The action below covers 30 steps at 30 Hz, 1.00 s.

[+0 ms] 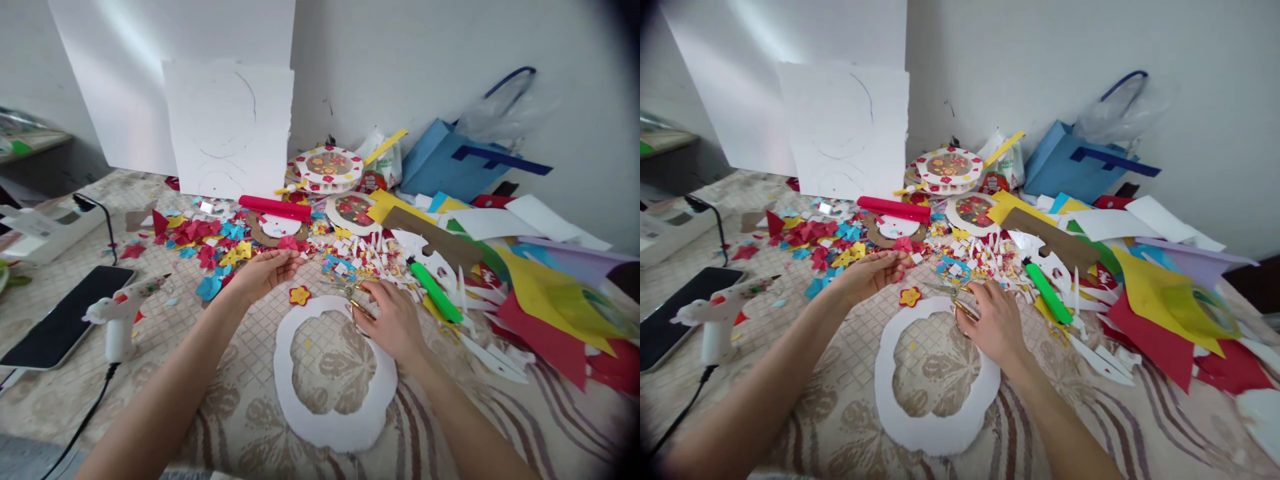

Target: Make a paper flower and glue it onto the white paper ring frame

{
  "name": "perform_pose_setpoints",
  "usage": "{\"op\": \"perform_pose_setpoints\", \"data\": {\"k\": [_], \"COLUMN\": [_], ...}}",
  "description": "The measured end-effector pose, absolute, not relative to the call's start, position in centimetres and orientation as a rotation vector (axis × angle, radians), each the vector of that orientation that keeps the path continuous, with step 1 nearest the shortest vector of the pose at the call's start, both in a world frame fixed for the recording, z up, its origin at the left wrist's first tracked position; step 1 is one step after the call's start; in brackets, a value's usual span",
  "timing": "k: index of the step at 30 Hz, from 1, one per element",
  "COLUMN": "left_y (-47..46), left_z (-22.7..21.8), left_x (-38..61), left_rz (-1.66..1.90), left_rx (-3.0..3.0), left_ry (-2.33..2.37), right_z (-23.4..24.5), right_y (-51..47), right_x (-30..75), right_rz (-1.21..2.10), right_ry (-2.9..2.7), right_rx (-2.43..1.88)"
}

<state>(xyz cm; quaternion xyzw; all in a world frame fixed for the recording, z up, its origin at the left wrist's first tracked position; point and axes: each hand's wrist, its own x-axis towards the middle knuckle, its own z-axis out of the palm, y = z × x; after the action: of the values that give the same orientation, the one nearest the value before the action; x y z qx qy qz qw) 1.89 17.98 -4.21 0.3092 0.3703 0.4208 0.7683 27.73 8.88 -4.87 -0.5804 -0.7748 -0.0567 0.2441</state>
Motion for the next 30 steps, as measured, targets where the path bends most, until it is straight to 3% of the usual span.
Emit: {"op": "perform_pose_setpoints", "data": {"k": [12, 30], "left_y": [18.1, 19.9], "left_z": [-3.9, -3.5], "left_x": [2.2, 5.2], "left_rz": [1.069, 0.951], "left_rx": [0.734, 0.742], "left_ry": [0.813, 0.961], "right_z": [-4.1, -4.4], "right_y": [10.1, 10.5], "right_x": [30.0, 30.8], "right_rz": [0.003, 0.046], "right_ry": [-1.894, -1.838], "right_rx": [-1.626, -1.627]}}
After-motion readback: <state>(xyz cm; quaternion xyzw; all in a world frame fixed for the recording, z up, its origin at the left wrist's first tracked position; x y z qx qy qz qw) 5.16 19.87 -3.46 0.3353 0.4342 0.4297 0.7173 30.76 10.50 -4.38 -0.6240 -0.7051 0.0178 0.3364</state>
